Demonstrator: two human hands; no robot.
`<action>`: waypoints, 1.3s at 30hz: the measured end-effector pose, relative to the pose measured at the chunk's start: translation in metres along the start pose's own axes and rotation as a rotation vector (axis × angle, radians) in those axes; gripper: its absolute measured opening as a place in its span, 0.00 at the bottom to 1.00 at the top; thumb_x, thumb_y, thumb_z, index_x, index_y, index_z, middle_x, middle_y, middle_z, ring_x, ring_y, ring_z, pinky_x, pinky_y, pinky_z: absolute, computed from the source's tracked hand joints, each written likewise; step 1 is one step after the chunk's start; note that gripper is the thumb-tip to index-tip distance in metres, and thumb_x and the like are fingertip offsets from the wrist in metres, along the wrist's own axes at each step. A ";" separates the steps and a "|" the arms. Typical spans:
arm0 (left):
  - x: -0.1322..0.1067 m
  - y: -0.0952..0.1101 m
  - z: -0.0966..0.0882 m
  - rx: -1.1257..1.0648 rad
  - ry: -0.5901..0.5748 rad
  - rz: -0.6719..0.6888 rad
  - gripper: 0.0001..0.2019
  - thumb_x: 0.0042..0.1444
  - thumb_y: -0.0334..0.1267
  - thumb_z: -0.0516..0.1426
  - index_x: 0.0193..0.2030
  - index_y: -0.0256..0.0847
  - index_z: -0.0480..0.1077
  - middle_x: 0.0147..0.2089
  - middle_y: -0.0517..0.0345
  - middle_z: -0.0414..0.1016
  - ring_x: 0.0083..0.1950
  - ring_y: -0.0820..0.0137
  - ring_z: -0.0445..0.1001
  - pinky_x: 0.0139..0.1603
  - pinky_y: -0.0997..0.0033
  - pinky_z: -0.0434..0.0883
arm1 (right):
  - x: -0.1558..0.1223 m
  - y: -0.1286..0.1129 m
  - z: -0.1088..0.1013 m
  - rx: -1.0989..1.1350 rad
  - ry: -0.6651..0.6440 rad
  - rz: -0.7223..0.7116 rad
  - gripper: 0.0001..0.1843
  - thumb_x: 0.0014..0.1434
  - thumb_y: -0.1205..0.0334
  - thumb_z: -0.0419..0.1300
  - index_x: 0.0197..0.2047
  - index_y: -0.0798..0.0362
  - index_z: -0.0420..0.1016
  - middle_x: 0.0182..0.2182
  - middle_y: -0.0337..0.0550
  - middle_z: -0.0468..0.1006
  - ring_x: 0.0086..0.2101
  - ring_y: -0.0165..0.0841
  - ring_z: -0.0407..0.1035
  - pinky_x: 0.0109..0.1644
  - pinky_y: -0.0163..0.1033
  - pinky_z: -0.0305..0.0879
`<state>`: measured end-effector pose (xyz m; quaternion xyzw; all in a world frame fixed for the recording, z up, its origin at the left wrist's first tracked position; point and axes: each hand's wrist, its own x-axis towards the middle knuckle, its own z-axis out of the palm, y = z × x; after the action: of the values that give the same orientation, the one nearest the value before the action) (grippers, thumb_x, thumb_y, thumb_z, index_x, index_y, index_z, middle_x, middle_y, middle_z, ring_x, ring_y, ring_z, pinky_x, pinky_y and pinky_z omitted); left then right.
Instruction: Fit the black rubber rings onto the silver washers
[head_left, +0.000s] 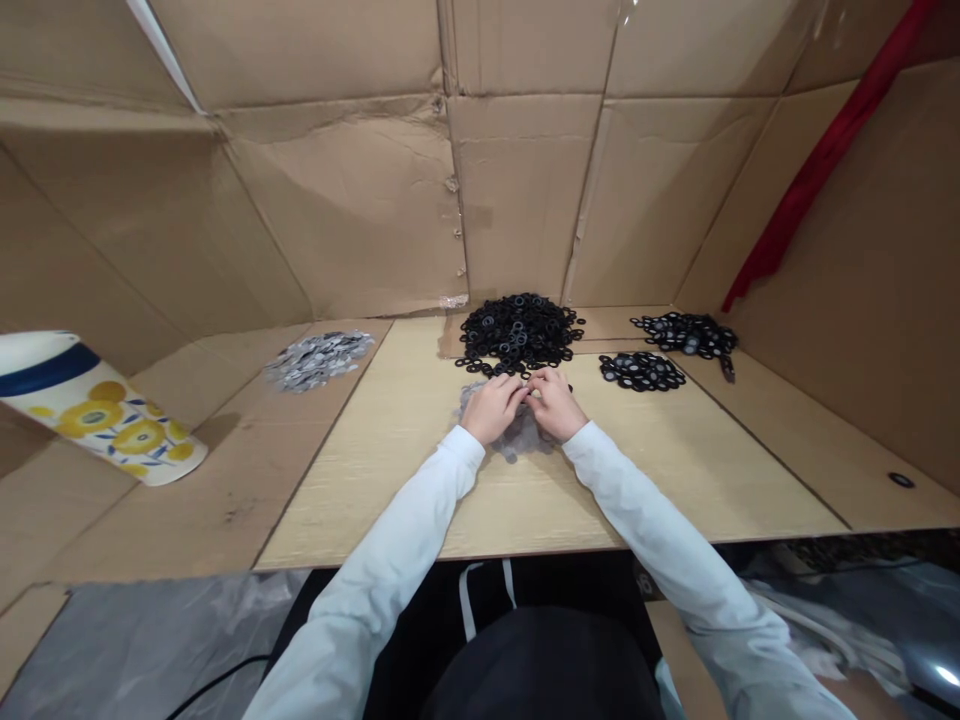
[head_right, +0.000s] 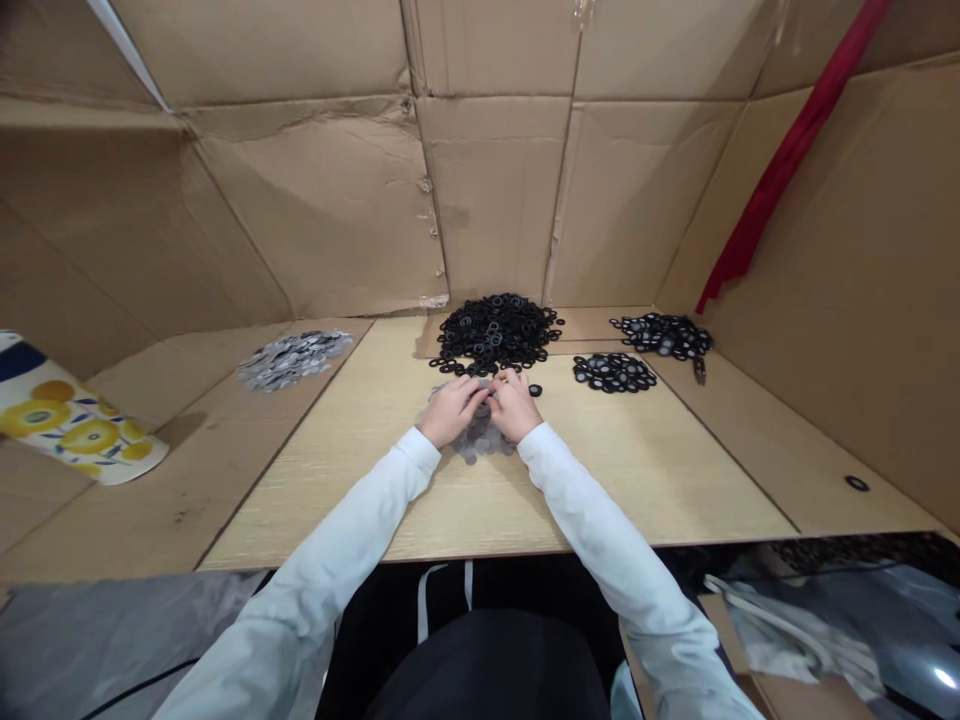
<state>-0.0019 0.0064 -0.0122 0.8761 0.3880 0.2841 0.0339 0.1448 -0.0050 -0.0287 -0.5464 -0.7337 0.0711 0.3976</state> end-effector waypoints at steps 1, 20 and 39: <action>0.000 -0.001 -0.002 0.017 -0.018 0.030 0.14 0.62 0.41 0.43 0.36 0.41 0.68 0.36 0.56 0.68 0.40 0.70 0.67 0.40 0.71 0.64 | 0.000 0.000 0.000 -0.022 -0.016 -0.012 0.05 0.51 0.68 0.54 0.28 0.54 0.71 0.38 0.50 0.67 0.43 0.41 0.60 0.51 0.50 0.57; 0.001 0.012 0.012 -0.233 0.277 -0.194 0.13 0.62 0.38 0.42 0.27 0.41 0.58 0.30 0.55 0.65 0.37 0.69 0.65 0.38 0.69 0.62 | -0.002 -0.023 0.017 0.867 -0.001 0.450 0.12 0.44 0.54 0.59 0.23 0.54 0.67 0.21 0.36 0.66 0.25 0.28 0.59 0.30 0.35 0.58; 0.008 -0.017 0.022 -0.797 0.308 -0.504 0.23 0.45 0.24 0.53 0.49 0.45 0.62 0.57 0.52 0.64 0.54 0.65 0.68 0.46 0.64 0.70 | 0.016 0.052 -0.033 0.362 0.261 0.652 0.03 0.42 0.67 0.62 0.25 0.57 0.74 0.17 0.42 0.73 0.18 0.29 0.66 0.27 0.36 0.68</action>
<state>0.0029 0.0272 -0.0317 0.6217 0.4495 0.5196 0.3761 0.2043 0.0179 -0.0265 -0.6762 -0.4407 0.2519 0.5339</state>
